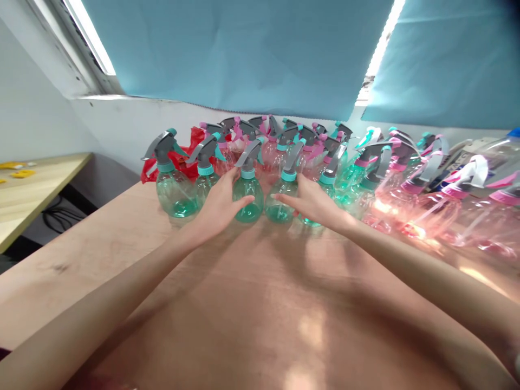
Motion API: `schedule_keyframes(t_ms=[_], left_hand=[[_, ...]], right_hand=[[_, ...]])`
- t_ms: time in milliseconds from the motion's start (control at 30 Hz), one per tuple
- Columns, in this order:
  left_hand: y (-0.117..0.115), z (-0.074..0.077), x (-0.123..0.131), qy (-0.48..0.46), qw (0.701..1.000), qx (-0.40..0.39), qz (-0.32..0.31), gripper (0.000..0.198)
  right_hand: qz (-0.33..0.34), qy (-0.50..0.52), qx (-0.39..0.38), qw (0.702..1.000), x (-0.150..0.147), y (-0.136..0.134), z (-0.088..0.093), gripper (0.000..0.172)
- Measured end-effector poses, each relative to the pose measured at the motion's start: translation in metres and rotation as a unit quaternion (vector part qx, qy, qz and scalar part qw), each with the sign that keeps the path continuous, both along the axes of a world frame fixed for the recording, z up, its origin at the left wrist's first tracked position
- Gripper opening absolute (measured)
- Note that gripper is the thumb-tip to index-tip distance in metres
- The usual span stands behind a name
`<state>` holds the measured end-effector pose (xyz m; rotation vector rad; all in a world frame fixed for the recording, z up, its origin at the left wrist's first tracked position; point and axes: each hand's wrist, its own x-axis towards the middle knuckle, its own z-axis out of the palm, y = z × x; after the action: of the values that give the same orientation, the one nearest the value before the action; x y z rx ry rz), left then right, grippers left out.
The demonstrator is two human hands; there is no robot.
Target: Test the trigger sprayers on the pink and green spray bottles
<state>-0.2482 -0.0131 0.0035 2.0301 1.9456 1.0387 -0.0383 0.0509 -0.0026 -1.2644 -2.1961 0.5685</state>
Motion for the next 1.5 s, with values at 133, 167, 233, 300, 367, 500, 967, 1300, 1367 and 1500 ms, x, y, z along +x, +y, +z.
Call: schedule_keyframes(t_ms=[133, 167, 233, 300, 367, 500, 967, 1300, 1367, 1500], left_hand=[[-0.026, -0.001, 0.001, -0.014, 0.999, 0.028, -0.006, 0.071], [-0.034, 0.000, 0.003, -0.013, 1.000, 0.029, 0.001, 0.072], [-0.050, 0.002, 0.009, -0.022, 1.000, 0.009, 0.010, 0.070], [-0.062, 0.003, 0.019, -0.041, 0.999, -0.009, 0.009, 0.070], [-0.069, 0.002, 0.033, -0.055, 0.998, -0.031, -0.010, 0.073], [-0.067, -0.001, 0.071, -0.076, 0.992, -0.070, -0.075, 0.082], [-0.034, 0.003, 0.200, -0.200, 0.956, -0.015, -0.214, 0.039], [-0.007, -0.009, 0.232, -0.240, 0.933, 0.031, -0.268, 0.030], [-0.005, -0.005, 0.234, -0.238, 0.934, 0.030, -0.263, 0.027], [-0.002, 0.003, 0.232, -0.224, 0.945, -0.001, -0.237, 0.034]], right_hand=[[0.007, -0.007, 0.040, 0.999, 0.003, -0.006, 0.000, 0.046], [0.010, -0.013, 0.049, 0.999, 0.005, -0.008, -0.001, 0.046], [0.018, -0.027, 0.063, 0.997, 0.009, -0.014, -0.004, 0.048], [0.027, -0.036, 0.070, 0.997, 0.016, -0.023, -0.007, 0.050], [0.037, -0.037, 0.072, 0.996, 0.025, -0.035, -0.009, 0.051], [0.073, -0.048, 0.082, 0.993, 0.049, -0.063, -0.012, 0.045], [0.066, -0.064, 0.147, 0.985, 0.141, -0.093, -0.022, 0.050], [0.165, -0.027, 0.124, 0.978, 0.195, -0.072, -0.046, 0.070], [0.173, -0.044, 0.125, 0.976, 0.209, -0.065, -0.058, 0.073], [0.181, -0.097, 0.098, 0.974, 0.232, -0.055, -0.081, 0.073]])
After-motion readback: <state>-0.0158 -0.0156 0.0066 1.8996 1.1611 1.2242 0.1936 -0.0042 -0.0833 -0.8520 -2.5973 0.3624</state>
